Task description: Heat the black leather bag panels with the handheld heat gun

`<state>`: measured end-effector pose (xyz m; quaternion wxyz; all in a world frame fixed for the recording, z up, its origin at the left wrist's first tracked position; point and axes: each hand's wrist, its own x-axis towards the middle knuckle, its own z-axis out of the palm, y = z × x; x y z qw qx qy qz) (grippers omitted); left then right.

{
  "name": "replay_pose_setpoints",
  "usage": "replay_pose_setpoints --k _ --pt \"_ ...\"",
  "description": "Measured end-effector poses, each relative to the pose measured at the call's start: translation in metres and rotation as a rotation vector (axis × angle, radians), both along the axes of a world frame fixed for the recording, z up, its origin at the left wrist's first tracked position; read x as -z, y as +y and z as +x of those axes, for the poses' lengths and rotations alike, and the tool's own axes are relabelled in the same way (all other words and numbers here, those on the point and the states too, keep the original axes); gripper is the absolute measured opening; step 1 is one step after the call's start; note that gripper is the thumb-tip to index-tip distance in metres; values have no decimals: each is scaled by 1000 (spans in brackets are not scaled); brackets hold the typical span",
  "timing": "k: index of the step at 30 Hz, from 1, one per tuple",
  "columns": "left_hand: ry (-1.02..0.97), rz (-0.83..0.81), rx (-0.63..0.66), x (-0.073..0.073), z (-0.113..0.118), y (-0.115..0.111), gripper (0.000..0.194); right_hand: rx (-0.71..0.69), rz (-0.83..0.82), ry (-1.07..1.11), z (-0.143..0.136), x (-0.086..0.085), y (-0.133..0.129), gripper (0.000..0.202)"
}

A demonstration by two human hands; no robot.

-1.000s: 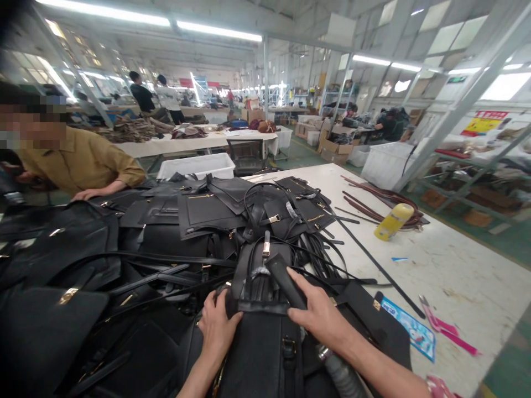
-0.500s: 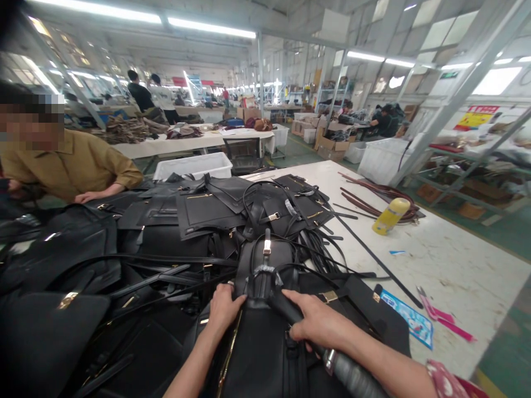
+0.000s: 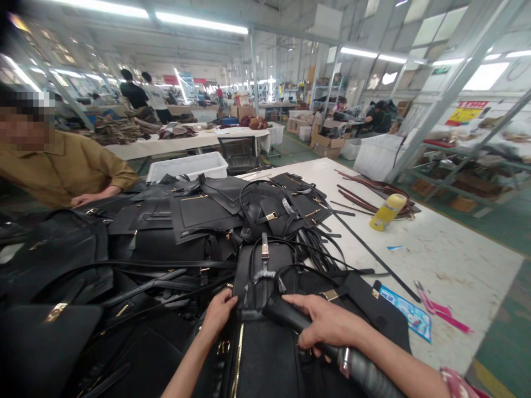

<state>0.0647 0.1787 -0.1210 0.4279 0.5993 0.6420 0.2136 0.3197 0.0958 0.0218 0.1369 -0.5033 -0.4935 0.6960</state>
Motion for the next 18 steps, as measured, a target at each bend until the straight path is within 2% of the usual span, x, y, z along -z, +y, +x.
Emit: replay_pose_setpoints --k 2,5,7,9,12,14,16,18 --pt "-120 -22 -15 -3 -1 -6 16 10 -1 35 -3 5 4 81" --pt "-259 -78 -64 -14 -3 -16 25 94 95 93 -13 11 8 79" --pt "-317 -115 -103 -27 -5 -22 34 188 159 117 -13 8 7 79" --pt "-463 -207 -87 -43 -5 -30 40 296 205 116 -5 -3 0 78" --pt "-743 -397 -66 -66 -1 -43 40 395 227 79 17 -21 -19 75" --pt "-823 -469 -115 -77 5 -52 40 414 197 55 29 -29 -37 76" --pt "-865 -487 -162 -83 11 -60 42 417 146 49 33 -31 -55 78" --pt "-914 -493 -174 -84 17 -68 53 413 87 56 30 -30 -70 82"
